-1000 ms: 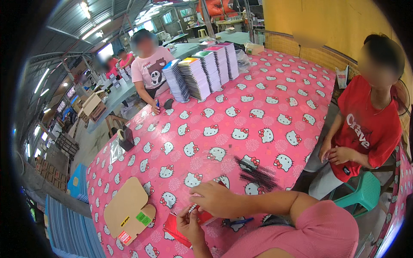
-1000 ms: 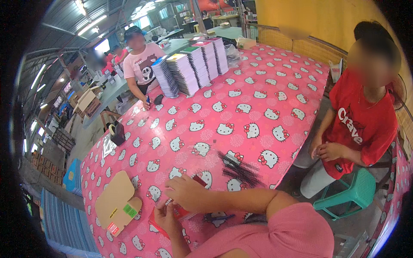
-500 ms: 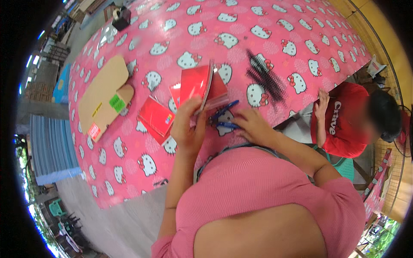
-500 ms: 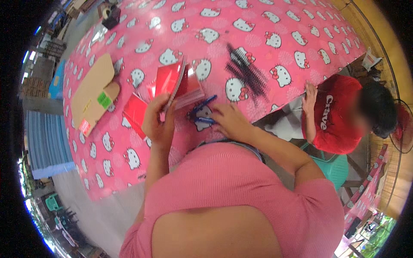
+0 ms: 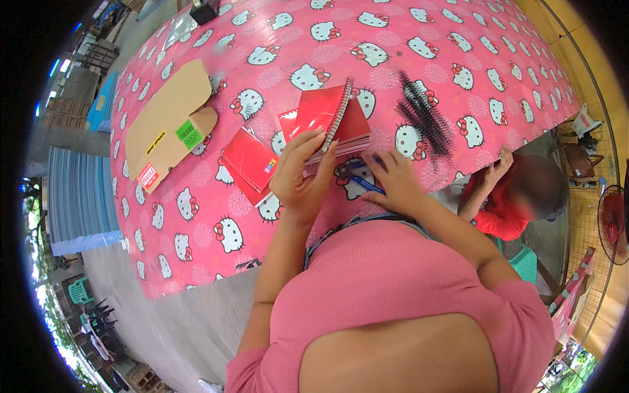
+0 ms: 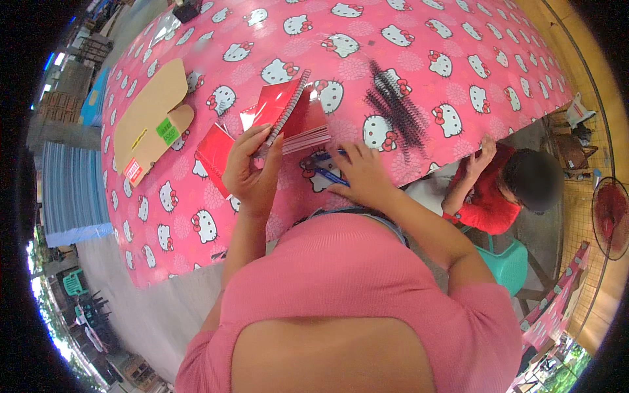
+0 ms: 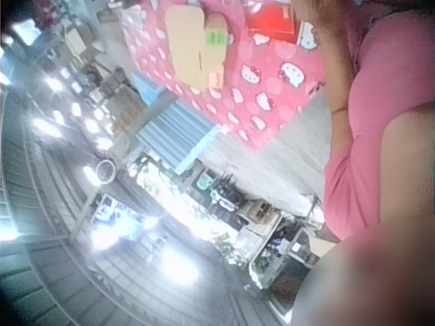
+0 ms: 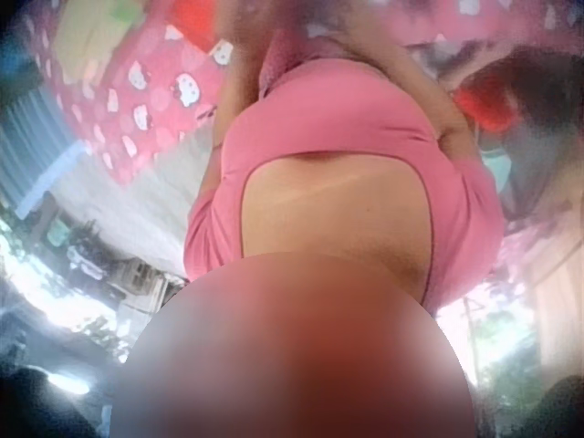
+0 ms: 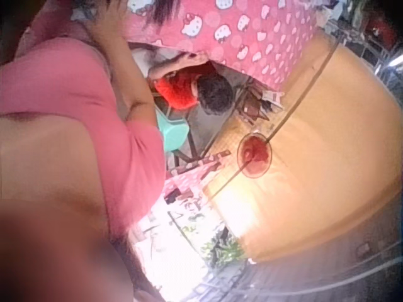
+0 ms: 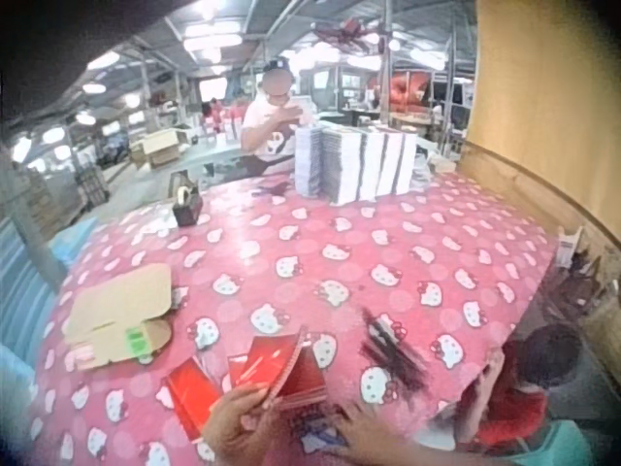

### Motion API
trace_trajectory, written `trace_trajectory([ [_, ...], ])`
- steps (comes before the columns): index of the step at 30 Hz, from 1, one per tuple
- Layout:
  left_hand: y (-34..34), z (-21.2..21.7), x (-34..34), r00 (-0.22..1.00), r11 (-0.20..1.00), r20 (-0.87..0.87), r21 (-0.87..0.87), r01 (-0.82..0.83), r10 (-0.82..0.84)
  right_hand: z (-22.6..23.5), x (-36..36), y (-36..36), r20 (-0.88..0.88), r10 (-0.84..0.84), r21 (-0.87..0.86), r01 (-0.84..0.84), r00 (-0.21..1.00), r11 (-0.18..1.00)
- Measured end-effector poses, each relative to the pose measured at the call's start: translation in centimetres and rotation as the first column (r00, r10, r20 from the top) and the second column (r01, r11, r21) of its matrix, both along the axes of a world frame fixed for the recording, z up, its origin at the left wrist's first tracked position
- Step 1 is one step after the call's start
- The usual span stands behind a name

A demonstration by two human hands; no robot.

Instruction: The person retrieves red spiral-bound notebooks from a cardboard box and places them on a table. They then use a handheld stapler to attach a small white label to the spine of each notebook. The person repeats this process for several notebooks, stacking the finished items on the table.

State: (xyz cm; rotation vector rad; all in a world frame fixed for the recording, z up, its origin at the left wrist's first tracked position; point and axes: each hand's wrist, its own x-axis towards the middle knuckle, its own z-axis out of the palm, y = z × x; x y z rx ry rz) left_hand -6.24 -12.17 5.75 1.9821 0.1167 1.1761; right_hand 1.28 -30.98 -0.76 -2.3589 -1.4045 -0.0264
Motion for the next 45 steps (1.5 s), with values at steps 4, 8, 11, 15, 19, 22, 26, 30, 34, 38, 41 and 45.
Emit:
trace_trajectory([
  [4, -0.2, -0.2, 0.1, 1.000, 1.000, 0.002, -0.027, 0.008, -0.008, 0.6, 0.6, -1.3, -0.115, -0.012, -0.123, -0.003, 0.993, 0.992],
  [8, 0.0, 0.2, 0.3, 1.000, 1.000, 0.021, 0.023, -0.017, 0.016, 3.1, 0.7, -2.1, -0.362, -0.005, 0.047, 0.023, 0.932, 0.999],
  [11, 0.0, 0.5, 0.2, 0.999, 0.998, 0.031, 0.051, -0.046, 0.045, 8.6, 0.7, -1.5, -0.481, 0.059, 0.271, 0.085, 0.874, 0.959],
  [15, -0.2, 0.9, 0.5, 0.999, 0.996, 0.024, 0.077, -0.037, 0.035, 12.1, 1.1, 0.7, -0.428, 0.088, 0.318, 0.059, 0.900, 0.946],
  [19, 0.0, 1.1, 0.4, 1.000, 0.997, 0.018, 0.080, -0.016, 0.014, 11.8, 1.6, 1.7, -0.276, 0.101, 0.337, -0.002, 0.956, 0.941],
  [22, -0.1, 1.6, 0.4, 0.999, 0.994, 0.005, 0.106, -0.036, 0.035, 12.4, 1.7, 1.7, -0.193, 0.089, 0.305, -0.026, 0.977, 0.952],
  [26, 0.0, 1.5, 0.5, 1.000, 0.990, 0.005, 0.140, -0.018, 0.017, 12.1, 2.4, 1.4, -0.670, 0.204, 0.310, 0.019, 0.714, 0.951],
  [30, 0.1, 1.4, 0.4, 0.999, 0.963, 0.001, 0.266, 0.050, -0.052, 9.6, 4.7, 0.0, -0.829, 0.157, 0.185, 0.000, -0.537, 0.983],
  [34, 0.8, 0.1, 0.8, 0.996, 0.981, 0.075, 0.192, 0.031, -0.047, 8.6, 2.8, -0.5, -0.997, 0.034, 0.037, 0.040, 0.074, 0.999],
  [38, 0.1, 0.7, 0.7, 0.994, 0.963, 0.093, 0.268, 0.035, -0.062, 8.2, 2.4, 1.1, -0.946, 0.324, 0.263, 0.551, -0.013, 0.792],
  [41, -2.5, 1.1, 0.2, 0.976, 0.906, -0.016, 0.369, 0.209, -0.219, 7.5, 2.9, 4.3, -0.890, 0.455, 0.377, 0.632, 0.043, 0.677],
  [45, -3.1, 5.6, -0.8, 0.898, 0.940, -0.285, -0.040, 0.340, -0.337, 8.3, 3.7, 5.1, -0.910, 0.345, 0.408, 0.633, 0.228, 0.658],
])
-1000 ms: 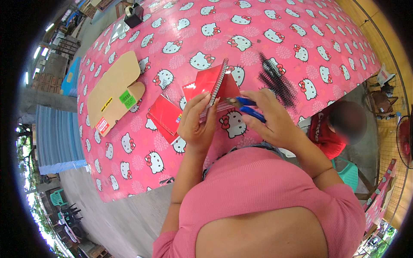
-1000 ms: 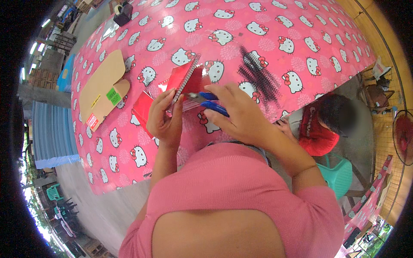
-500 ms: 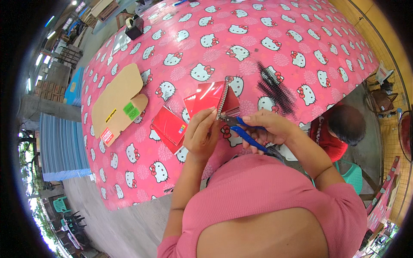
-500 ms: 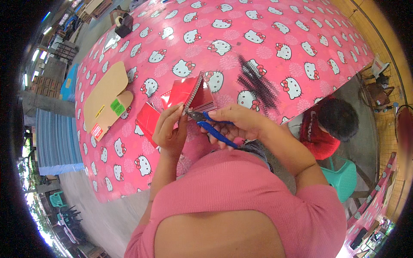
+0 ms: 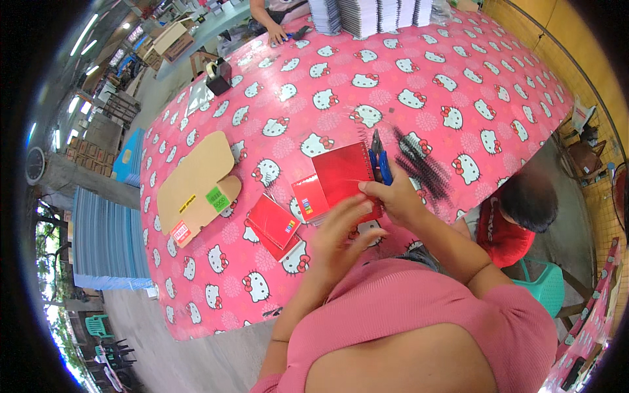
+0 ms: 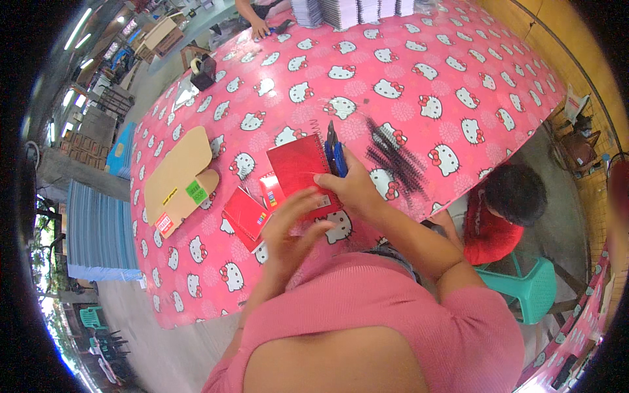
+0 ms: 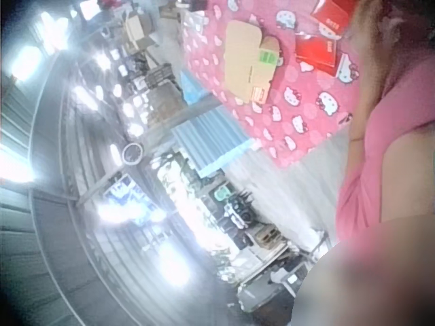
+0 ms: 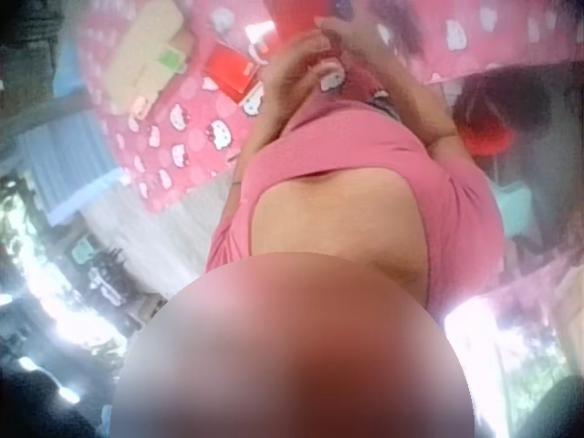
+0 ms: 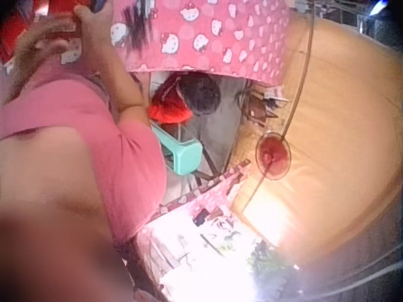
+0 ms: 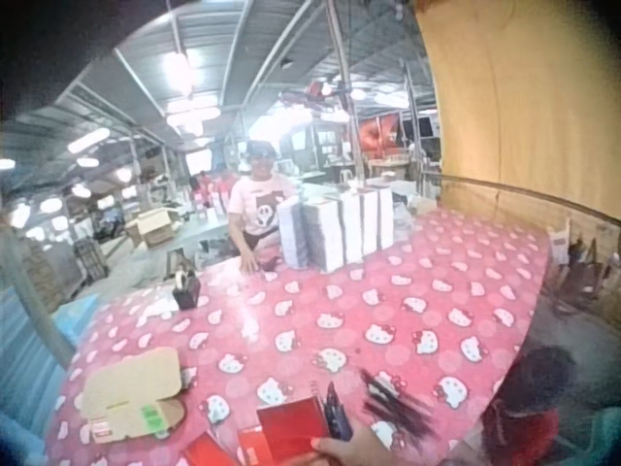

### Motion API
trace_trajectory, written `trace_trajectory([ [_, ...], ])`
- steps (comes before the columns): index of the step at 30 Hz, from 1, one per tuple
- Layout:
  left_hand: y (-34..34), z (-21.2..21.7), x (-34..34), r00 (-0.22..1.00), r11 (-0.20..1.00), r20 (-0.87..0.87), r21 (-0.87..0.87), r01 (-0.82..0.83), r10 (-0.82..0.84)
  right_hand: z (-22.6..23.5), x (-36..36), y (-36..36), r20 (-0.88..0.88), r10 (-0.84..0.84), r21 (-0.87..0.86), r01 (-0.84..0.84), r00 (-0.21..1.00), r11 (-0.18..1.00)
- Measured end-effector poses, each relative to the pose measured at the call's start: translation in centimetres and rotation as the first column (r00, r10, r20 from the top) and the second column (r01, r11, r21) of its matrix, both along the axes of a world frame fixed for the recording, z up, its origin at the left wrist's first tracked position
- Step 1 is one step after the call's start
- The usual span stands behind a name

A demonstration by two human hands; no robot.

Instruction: The person retrieves red spiral-bound notebooks from a cardboard box and places them on a table. They then use a handheld stapler to attach a small white label to the spine of each notebook. The person repeats this process for several notebooks, stacking the finished items on the table.

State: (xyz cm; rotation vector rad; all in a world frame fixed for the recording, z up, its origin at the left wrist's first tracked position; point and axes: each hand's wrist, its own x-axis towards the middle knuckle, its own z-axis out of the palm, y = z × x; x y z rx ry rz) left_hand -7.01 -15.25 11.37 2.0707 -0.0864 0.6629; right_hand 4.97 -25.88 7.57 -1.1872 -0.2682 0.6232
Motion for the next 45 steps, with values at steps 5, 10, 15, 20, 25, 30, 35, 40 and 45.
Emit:
trace_trajectory([
  [5, 4.3, 4.9, 2.8, 0.978, 0.946, 0.116, 0.255, -0.199, 0.174, 2.7, -1.4, 0.6, 0.212, 0.123, -0.032, -0.119, 0.970, 0.992],
  [10, 7.7, 5.1, 2.6, 0.947, 0.928, -0.266, -0.365, 0.074, -0.180, 4.8, -2.2, 0.9, 0.363, 0.308, -0.123, -0.282, 0.880, 0.952],
  [15, 8.9, 6.8, 1.1, 0.962, 0.828, -0.187, -0.558, 0.061, -0.198, 7.7, 2.0, -0.1, 0.857, 0.321, -0.328, -0.054, 0.403, 0.943],
  [20, 9.3, 8.1, 0.3, 0.934, 0.823, -0.188, -0.545, 0.160, -0.305, 11.0, 3.4, 0.2, 0.944, 0.313, -0.284, 0.224, -0.105, 0.932],
  [25, 9.6, 8.1, 0.1, 0.928, 0.745, -0.155, -0.647, 0.164, -0.339, 12.1, 4.1, 1.4, 0.929, 0.262, -0.201, 0.236, -0.263, 0.951],
  [30, 9.5, 8.2, 0.0, 0.933, 0.706, -0.128, -0.689, 0.161, -0.337, 12.5, 4.1, 1.5, 0.901, 0.311, -0.241, 0.249, -0.302, 0.938],
  [35, 10.0, 8.1, -0.2, 0.942, 0.810, -0.201, -0.576, 0.109, -0.270, 12.7, 4.3, 1.5, 0.878, 0.369, -0.309, 0.226, -0.305, 0.924],
  [40, 10.3, 7.9, 0.0, 0.937, 0.778, -0.254, -0.627, 0.031, -0.242, 12.3, 4.9, 2.0, 0.916, 0.264, -0.204, 0.216, -0.302, 0.955],
  [45, 10.4, 7.7, 0.2, 0.949, 0.747, -0.219, -0.665, 0.026, -0.228, 12.0, 4.6, 2.2, 0.843, 0.514, -0.468, 0.250, -0.162, 0.847],
])
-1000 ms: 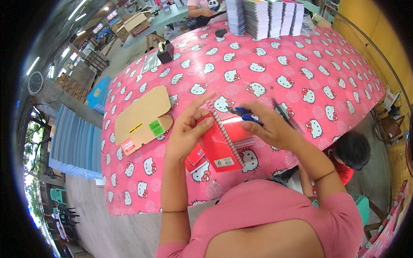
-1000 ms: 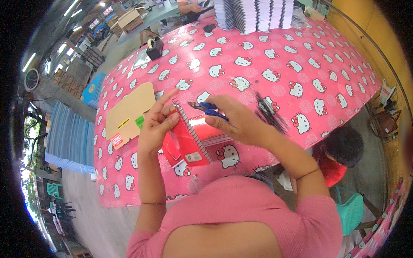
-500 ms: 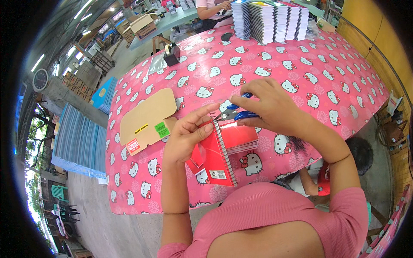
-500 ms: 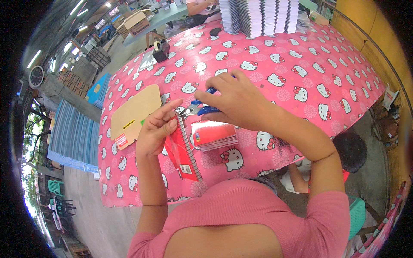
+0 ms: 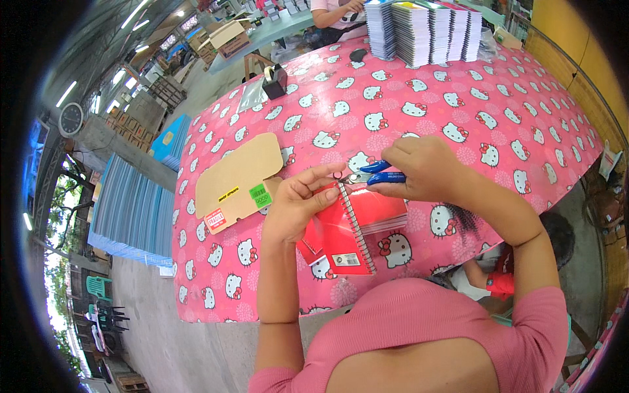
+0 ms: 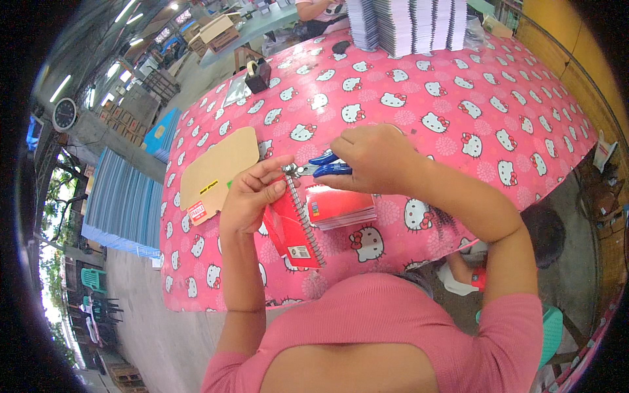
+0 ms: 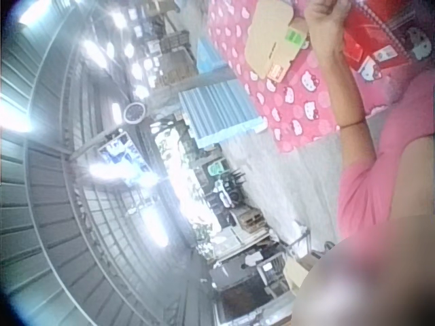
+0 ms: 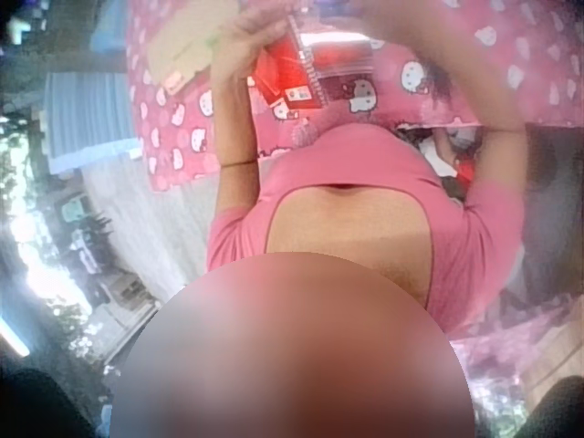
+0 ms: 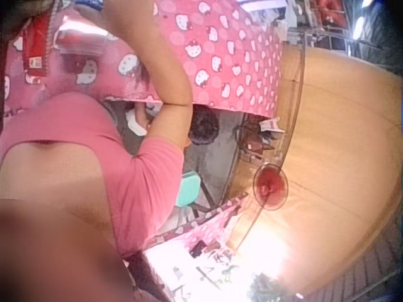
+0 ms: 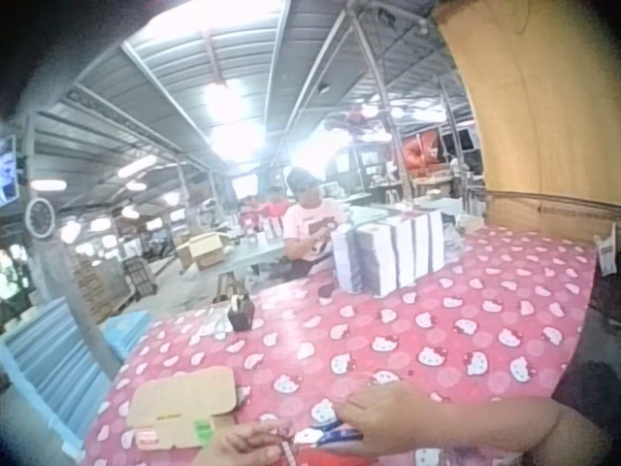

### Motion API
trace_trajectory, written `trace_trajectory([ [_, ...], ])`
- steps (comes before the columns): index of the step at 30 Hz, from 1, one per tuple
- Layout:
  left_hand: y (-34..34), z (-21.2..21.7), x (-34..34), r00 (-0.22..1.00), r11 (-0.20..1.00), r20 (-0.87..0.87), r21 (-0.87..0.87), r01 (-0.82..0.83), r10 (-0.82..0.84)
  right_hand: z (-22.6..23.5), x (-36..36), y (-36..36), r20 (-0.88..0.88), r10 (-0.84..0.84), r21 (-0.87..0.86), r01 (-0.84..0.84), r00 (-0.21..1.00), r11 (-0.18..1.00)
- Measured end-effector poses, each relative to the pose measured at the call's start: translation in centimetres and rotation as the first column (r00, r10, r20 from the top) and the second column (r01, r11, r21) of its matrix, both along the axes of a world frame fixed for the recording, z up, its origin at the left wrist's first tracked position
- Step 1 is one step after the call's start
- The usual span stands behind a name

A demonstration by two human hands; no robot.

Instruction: The person retrieves red spiral-bound notebooks from a cardboard box and places them on a table. They then use a handheld stapler to attach a small white label to the spine of each notebook. The person repeats this process for several notebooks, stacking the finished items on the table.

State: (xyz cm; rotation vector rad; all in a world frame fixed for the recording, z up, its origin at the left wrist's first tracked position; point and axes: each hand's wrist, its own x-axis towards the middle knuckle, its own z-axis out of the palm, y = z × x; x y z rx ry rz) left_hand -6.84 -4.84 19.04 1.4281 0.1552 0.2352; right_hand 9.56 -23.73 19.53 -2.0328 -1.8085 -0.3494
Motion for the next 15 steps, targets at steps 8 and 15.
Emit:
trace_trajectory([
  [8, 0.3, -0.6, 0.0, 0.998, 0.998, 0.009, -0.010, -0.055, 0.055, 1.3, 0.0, -0.2, 0.150, 0.052, 0.261, -0.091, 0.987, 0.961],
  [15, 0.4, -0.4, 0.0, 1.000, 0.999, 0.002, -0.035, -0.015, 0.015, 1.4, -0.5, 0.3, 0.236, 0.033, 0.289, -0.103, 0.971, 0.952],
])
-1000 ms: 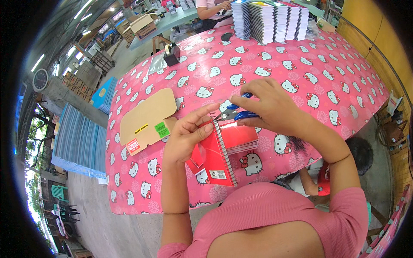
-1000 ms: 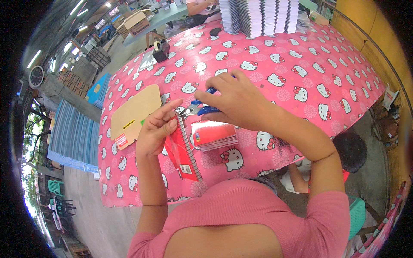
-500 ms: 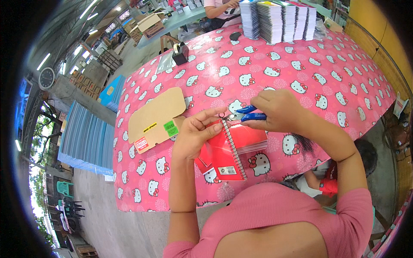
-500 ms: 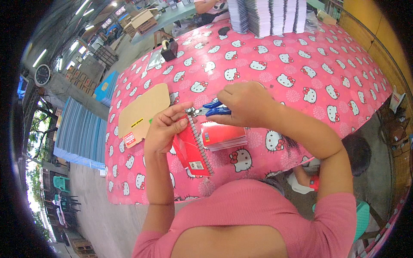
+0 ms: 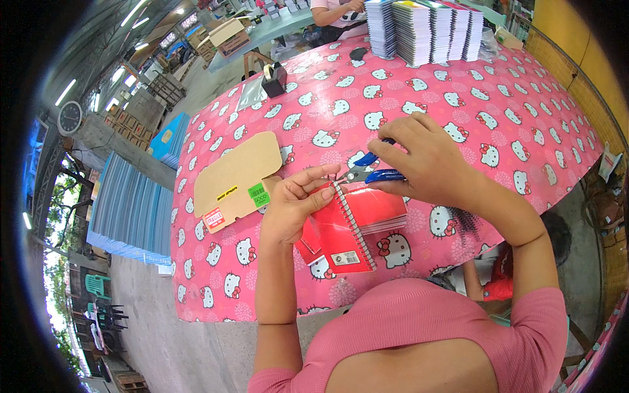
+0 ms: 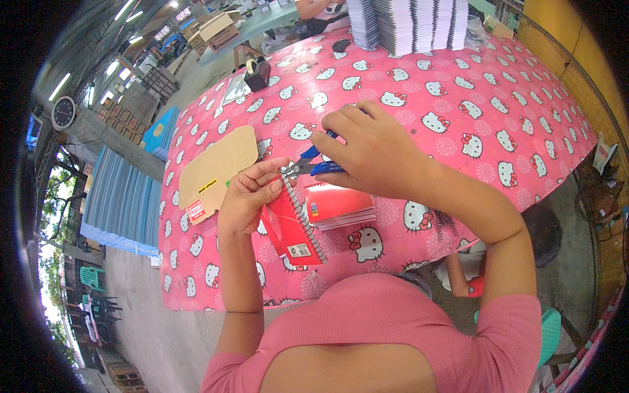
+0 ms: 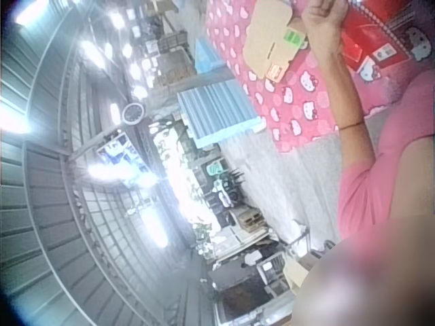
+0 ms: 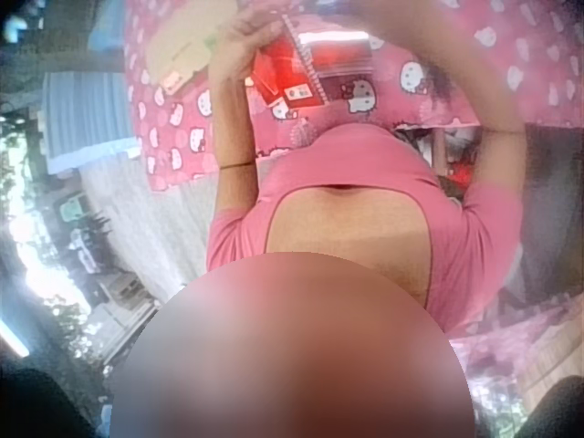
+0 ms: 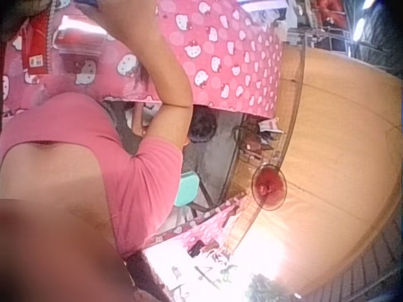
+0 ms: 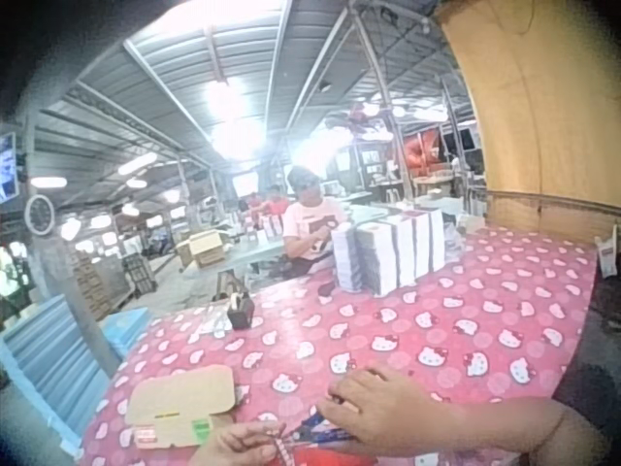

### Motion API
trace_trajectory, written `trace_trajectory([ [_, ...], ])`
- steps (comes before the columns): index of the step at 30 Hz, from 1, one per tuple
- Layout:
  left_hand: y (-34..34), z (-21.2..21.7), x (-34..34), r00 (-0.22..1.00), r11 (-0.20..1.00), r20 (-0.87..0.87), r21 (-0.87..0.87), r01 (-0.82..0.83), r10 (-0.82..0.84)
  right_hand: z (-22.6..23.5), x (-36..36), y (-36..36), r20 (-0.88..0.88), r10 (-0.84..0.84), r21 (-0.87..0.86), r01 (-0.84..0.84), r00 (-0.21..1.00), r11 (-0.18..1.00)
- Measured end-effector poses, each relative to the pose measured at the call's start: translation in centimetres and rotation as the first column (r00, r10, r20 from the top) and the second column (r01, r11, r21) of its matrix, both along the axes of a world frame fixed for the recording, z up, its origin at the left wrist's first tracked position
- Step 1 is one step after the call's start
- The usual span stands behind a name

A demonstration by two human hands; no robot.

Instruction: The person retrieves red spiral-bound notebooks from a cardboard box and places them on a table. They then use a handheld stapler to attach a small white label to the spine of each notebook. The person repeats this process for several notebooks, stacking the finished items on the table.

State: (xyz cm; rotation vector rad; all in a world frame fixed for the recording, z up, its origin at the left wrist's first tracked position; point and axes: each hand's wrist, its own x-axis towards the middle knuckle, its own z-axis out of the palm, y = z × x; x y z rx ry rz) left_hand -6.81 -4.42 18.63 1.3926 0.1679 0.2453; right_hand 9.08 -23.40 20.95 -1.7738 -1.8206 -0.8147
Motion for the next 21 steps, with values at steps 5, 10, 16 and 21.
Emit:
trace_trajectory([
  [5, -0.2, 0.0, 0.1, 1.000, 1.000, -0.002, -0.009, -0.019, 0.019, 0.1, -0.2, 0.0, 0.015, -0.022, -0.004, 0.022, 1.000, 1.000],
  [10, 0.1, -0.7, 0.1, 0.997, 0.996, -0.034, 0.054, -0.065, 0.067, -0.1, 0.0, -0.1, -0.256, -0.025, -0.240, -0.038, 0.966, 0.970],
  [16, -0.2, -1.7, -0.2, 0.981, 0.961, -0.027, 0.209, -0.184, 0.194, 0.0, 0.6, 2.1, -0.681, -0.389, -0.678, -0.335, 0.620, 0.654],
  [21, 3.1, -2.8, -3.3, 0.945, 0.921, -0.022, 0.232, -0.312, 0.326, -5.2, -1.8, -1.1, -0.669, -0.033, -0.282, -0.213, 0.742, 0.936],
])
